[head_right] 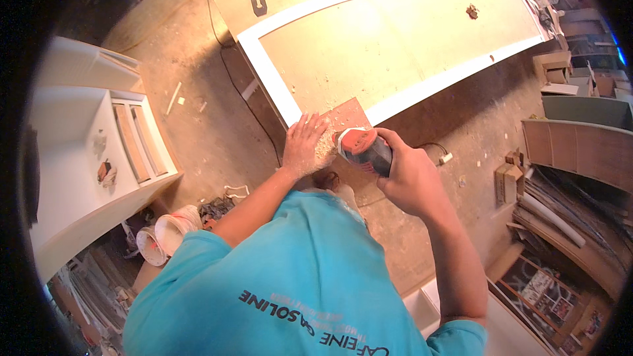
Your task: The person drills holes into a white board using a power drill and then removes metal hinges from a plastic bag.
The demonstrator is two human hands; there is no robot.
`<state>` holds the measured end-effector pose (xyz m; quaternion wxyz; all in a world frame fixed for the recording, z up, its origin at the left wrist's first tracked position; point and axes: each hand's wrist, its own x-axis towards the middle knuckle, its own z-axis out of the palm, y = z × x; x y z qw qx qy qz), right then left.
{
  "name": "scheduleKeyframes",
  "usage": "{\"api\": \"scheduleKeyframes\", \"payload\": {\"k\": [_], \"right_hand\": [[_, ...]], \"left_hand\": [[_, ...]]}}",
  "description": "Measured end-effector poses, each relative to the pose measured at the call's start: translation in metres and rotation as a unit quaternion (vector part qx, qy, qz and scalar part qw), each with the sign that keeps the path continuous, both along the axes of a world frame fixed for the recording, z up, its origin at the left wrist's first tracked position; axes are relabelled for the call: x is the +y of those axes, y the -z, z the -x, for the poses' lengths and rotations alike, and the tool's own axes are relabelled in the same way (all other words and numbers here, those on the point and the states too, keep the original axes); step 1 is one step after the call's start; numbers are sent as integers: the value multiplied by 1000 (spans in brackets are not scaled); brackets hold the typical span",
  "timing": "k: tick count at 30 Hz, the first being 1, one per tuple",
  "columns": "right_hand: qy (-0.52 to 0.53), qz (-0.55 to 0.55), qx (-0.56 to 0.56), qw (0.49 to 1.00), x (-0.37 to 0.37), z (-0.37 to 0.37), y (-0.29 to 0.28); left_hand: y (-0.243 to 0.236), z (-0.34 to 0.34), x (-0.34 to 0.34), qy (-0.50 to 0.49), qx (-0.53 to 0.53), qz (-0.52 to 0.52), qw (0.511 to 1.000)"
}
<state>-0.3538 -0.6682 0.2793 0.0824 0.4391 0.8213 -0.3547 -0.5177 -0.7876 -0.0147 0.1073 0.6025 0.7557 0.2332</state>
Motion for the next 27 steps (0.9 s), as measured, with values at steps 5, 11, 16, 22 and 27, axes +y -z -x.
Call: {"api": "scheduleKeyframes", "payload": {"k": [5,11,16,22,27], "right_hand": [[43,-56,156,985,-25,-95,-18],[320,-40,218,921,-68,-215,18],[553,-25,289,781,-128,-263,79],[654,-53,208,726,-179,-333,81],[687,-64,226,687,-211,-346,95]], "left_hand": [[-7,0,0,16,33,3,999],[-43,-12,11,27,15,-51,998],[-43,-82,35,134,4,-118,984],[5,-181,61,340,335,367,799],[-38,-189,89,309,55,401,861]]}}
